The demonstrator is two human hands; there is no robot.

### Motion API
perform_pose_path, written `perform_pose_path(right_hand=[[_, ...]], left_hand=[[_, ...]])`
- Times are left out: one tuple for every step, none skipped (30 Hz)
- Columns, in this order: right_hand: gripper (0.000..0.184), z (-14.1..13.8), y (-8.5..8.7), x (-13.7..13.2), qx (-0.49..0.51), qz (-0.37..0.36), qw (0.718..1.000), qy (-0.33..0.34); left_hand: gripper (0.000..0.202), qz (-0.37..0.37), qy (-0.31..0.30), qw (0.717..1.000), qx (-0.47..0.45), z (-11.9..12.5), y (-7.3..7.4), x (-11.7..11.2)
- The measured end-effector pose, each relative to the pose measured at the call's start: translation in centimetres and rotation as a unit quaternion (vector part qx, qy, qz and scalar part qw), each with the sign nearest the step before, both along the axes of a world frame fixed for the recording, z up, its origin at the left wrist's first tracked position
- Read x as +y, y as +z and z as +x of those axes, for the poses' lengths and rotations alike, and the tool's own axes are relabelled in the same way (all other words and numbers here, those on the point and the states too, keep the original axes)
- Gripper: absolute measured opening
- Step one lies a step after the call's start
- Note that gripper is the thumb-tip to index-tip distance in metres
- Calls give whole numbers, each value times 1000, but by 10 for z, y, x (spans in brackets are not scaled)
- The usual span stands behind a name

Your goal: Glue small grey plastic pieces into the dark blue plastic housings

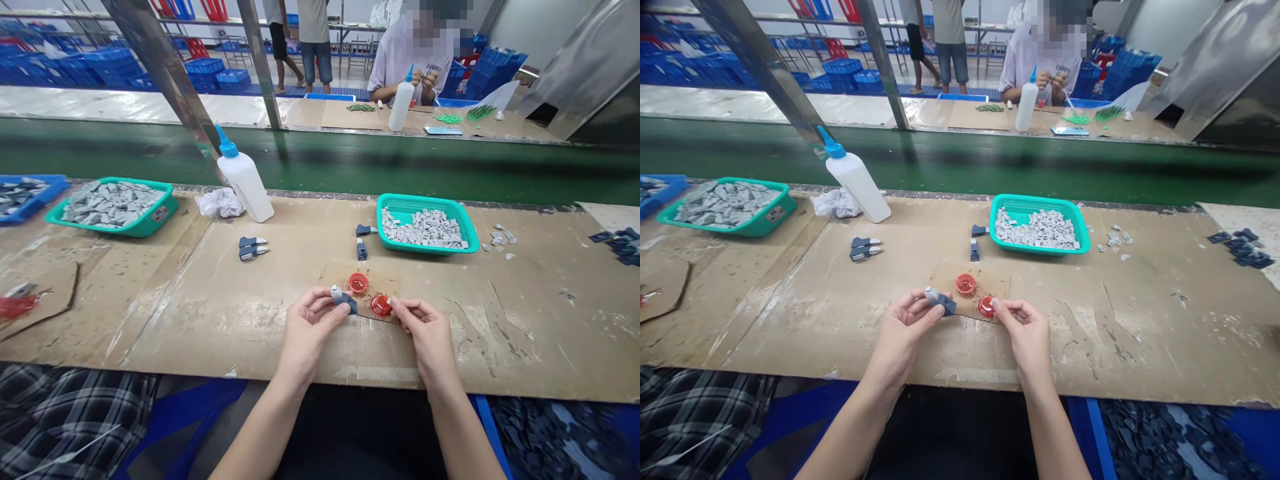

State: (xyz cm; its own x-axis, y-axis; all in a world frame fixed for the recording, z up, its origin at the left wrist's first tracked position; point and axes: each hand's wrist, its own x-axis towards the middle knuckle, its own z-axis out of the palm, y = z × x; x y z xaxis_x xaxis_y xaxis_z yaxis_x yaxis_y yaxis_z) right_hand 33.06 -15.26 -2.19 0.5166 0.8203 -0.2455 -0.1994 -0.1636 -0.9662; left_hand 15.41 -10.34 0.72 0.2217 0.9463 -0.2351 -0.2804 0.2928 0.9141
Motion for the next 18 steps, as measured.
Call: perform_pose_path(right_hand=[[22, 0, 2, -1, 10, 1, 1000, -1], [22, 1, 4, -2, 19, 2, 1000, -1], [22, 1, 7, -3, 25, 4, 1000, -1], [22, 1, 11, -5, 26, 6, 1000, 1], [21, 1, 15, -8, 23, 9, 1000, 4], [20, 0, 20, -10, 17, 13, 1000, 10], [19, 0, 25, -13, 10, 18, 1000, 18], [18, -2, 29, -15, 4, 24, 999, 27], [17, -3, 33, -17, -1, 29, 999, 36], [16, -5, 36, -18, -4, 33, 998, 45], [15, -6, 39, -19, -4, 35, 998, 52], [15, -8, 40, -19, -4, 36, 997, 61], [14, -9, 40, -18, -2, 36, 997, 71], [14, -11, 40, -18, 1, 36, 996, 80], [13, -12, 39, -17, 4, 36, 996, 88], [14, -12, 38, -17, 8, 35, 995, 93], [14, -13, 37, -16, 11, 32, 995, 98], [15, -13, 37, -16, 16, 29, 994, 105]], left_hand=[[27, 0, 4, 1000, -2, 2, -1, -1], [28, 0, 10, 1000, -6, 4, -3, -3], [28, 0, 14, 1000, -10, 6, -4, -4], [28, 0, 16, 1000, -14, 9, -4, -6], [27, 0, 15, 1000, -18, 11, -5, -8], [26, 0, 12, 1000, -24, 14, -4, -9], [26, 1, 8, 999, -30, 17, -4, -11], [25, 2, 3, 999, -38, 19, -3, -12], [25, 3, -1, 999, -46, 21, -2, -13], [25, 5, -4, 999, -53, 23, -1, -14], [25, 6, -6, 998, -58, 24, 0, -14], [25, 6, -9, 998, -61, 25, 1, -15], [25, 6, -14, 998, -63, 26, 2, -16], [25, 4, -18, 998, -63, 26, 3, -16], [25, 0, -23, 998, -62, 26, 4, -17], [25, -3, -25, 998, -60, 26, 4, -17], [25, -6, -24, 998, -57, 26, 5, -18], [24, -7, -20, 998, -56, 26, 5, -18]])
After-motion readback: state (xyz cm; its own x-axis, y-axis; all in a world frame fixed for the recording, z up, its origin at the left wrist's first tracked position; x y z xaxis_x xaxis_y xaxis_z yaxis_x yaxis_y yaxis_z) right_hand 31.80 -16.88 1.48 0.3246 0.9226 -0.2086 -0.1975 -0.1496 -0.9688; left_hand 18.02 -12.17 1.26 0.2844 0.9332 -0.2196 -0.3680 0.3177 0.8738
